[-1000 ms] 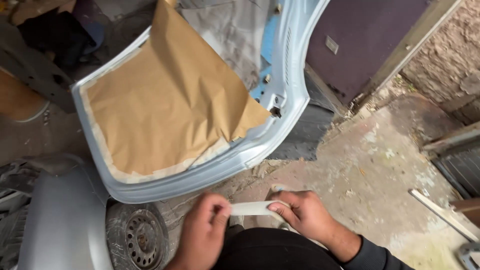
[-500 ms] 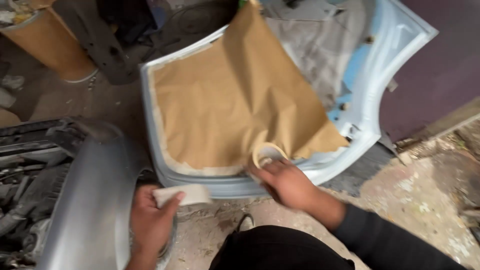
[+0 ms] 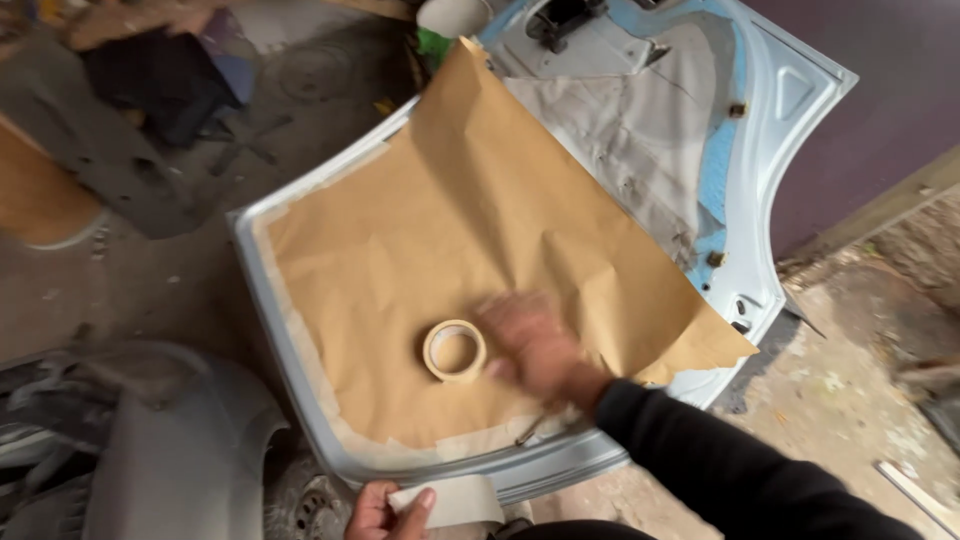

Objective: The person tapes a sheet of brown paper onto the inner frame of a car door using masking tape. They repeatedly tear off pieces of tape and press them along the edges to secure the paper in place.

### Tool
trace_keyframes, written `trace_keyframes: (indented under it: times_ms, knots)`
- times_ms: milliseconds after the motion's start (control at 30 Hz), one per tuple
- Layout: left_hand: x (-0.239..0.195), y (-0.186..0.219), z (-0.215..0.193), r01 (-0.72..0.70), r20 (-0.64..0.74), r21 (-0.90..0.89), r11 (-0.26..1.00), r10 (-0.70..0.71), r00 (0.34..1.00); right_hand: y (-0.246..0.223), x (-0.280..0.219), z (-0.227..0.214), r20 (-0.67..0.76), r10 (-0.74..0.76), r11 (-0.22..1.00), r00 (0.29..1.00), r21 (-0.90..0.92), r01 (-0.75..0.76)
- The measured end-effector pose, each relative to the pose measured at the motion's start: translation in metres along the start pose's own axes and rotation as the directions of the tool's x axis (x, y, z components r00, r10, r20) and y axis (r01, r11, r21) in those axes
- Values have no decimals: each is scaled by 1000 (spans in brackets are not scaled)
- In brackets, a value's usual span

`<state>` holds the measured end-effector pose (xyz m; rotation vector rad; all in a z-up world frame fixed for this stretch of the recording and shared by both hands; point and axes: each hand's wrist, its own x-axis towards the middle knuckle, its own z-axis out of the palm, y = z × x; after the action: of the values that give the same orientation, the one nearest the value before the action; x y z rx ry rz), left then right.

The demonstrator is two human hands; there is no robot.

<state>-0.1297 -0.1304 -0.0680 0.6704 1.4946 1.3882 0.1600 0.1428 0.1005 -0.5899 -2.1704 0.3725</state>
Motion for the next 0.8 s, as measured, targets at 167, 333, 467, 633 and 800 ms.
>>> trace_keyframes:
  times_ms: [167, 333, 467, 633, 800]
  knots:
    - [22, 59, 42, 64, 36, 145, 987, -70, 997, 94, -68, -48, 366, 574, 661, 733, -736, -150]
    - [24, 118, 101, 62, 44, 311, 948, -80, 996, 117, -87, -103, 354, 540, 666, 763, -735, -130]
    - [7, 153, 153, 18, 138, 233, 972, -51, 989, 74, -74, -165, 166, 426, 808, 889, -513, -291]
    - [-25, 179, 217, -72, 165, 204, 976, 38, 985, 18, -106, -229, -294, 649, 557, 701, -445, -702]
    - [-56, 171, 259, -88, 132, 154, 984, 68, 989, 21, -105, -262, 226, 927, 296, 300, 51, -954]
